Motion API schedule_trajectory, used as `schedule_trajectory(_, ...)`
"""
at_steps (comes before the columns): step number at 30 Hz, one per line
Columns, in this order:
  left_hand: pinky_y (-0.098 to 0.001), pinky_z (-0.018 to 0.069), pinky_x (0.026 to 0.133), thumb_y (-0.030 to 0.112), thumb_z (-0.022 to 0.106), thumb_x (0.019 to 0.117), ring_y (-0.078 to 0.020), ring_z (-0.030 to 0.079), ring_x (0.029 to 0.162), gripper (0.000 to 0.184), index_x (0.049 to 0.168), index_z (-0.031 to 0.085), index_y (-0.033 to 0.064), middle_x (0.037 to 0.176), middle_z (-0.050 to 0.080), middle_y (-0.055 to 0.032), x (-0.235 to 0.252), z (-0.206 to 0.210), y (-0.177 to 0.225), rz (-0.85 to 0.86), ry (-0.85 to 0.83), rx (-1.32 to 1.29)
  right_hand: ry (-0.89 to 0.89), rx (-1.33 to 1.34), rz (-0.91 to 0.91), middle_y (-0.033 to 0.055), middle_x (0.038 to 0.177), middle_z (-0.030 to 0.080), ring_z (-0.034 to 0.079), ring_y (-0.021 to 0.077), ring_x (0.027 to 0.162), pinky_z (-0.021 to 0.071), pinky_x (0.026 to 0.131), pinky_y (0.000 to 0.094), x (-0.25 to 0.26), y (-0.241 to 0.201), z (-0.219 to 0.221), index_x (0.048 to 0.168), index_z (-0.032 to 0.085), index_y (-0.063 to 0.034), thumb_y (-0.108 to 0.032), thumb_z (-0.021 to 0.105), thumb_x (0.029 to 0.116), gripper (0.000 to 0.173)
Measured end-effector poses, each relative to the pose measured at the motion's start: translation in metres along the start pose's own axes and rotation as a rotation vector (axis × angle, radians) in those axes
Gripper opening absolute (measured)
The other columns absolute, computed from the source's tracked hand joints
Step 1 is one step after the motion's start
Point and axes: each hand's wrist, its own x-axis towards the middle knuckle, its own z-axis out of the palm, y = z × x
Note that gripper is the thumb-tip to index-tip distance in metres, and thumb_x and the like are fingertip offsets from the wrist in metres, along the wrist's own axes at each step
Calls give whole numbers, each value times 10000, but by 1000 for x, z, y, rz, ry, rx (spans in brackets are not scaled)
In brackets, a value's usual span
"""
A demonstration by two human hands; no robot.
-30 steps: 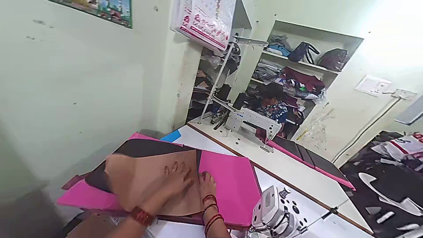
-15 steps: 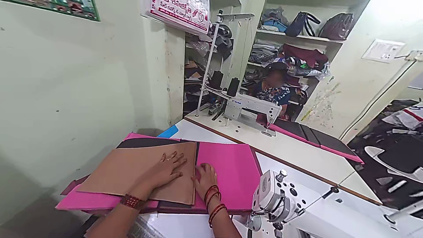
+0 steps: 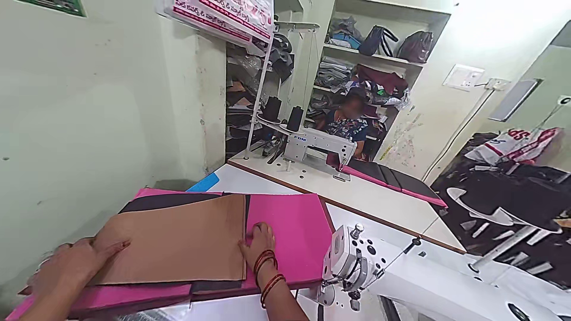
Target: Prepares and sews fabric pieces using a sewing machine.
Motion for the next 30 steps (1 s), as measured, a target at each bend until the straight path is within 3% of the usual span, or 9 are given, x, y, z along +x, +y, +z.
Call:
schedule_trajectory(3, -735, 330, 1072, 309, 781, 914, -554, 400, 1389, 630, 1334, 563, -107, 1466, 430, -395, 4, -1, 2, -4, 30, -55, 31, 42, 39, 155, 1452, 552, 452, 337, 1401, 359, 1163, 511, 2, -8, 3, 1143, 745, -42, -300, 682, 956, 325)
schedule_trajectory(7, -785, 278, 1065, 236, 782, 913, -572, 380, 1394, 532, 1278, 602, -106, 1424, 479, -391, 12, -4, 6, 70, 41, -16, 97, 87, -65, 174, 1407, 591, 516, 347, 1341, 368, 1162, 502, -1, 1, 9, 1096, 761, -25, -269, 669, 973, 289)
schedule_trajectory(10, -783, 275, 1062, 195, 771, 918, -579, 463, 1327, 555, 1355, 553, -69, 1345, 554, -387, 19, -9, 9, 86, 34, -57, 97, 84, -120, 170, 1390, 602, 525, 340, 1327, 337, 1164, 527, -4, 2, 9, 1035, 776, -36, -291, 705, 944, 280)
schedule_trajectory(14, -742, 340, 1062, 150, 732, 940, -556, 491, 1319, 645, 1486, 435, -19, 1375, 542, -371, 35, -8, -3, 75, -1, -166, 91, 68, -108, 168, 1389, 599, 520, 345, 1326, 347, 1149, 540, -2, 1, 11, 1006, 787, -53, -331, 745, 914, 296)
schedule_trajectory(21, -691, 379, 1074, 127, 751, 924, -522, 525, 1301, 661, 1495, 437, 17, 1353, 571, -343, 48, -6, -12, 165, -32, -220, 98, 71, -98, 164, 1364, 601, 514, 339, 1314, 344, 1150, 519, 0, 3, 13, 909, 780, -34, -301, 741, 886, 271)
schedule_trajectory(23, -692, 380, 1074, 122, 749, 922, -519, 526, 1303, 671, 1505, 431, 26, 1358, 572, -337, 49, -7, -10, 155, -37, -217, 104, 62, -82, 169, 1370, 597, 518, 346, 1313, 360, 1139, 517, -1, 1, 12, 973, 766, -29, -299, 743, 880, 286)
schedule_trajectory(25, -694, 379, 1073, 130, 745, 926, -523, 526, 1300, 663, 1501, 433, 24, 1357, 573, -336, 50, -6, -9, 158, -36, -212, 133, 60, -90, 202, 1408, 570, 512, 379, 1337, 373, 1141, 538, -2, 2, 13, 1193, 714, -51, -301, 755, 878, 403)
schedule_trajectory(27, -697, 379, 1074, 137, 746, 927, -525, 522, 1305, 672, 1508, 428, 26, 1371, 566, -333, 52, -4, -8, 168, -38, -213, 128, 2, -119, 197, 1466, 529, 492, 391, 1355, 369, 1139, 552, -1, 3, 15, 1395, 644, -159, -328, 707, 904, 523)
schedule_trajectory(30, -692, 378, 1078, 119, 741, 927, -518, 526, 1302, 686, 1522, 412, 32, 1372, 563, -334, 55, -3, -8, 162, -39, -229, 69, -50, -105, 147, 1513, 503, 448, 372, 1388, 315, 1165, 547, -1, 0, 15, 1369, 683, -232, -344, 649, 945, 440)
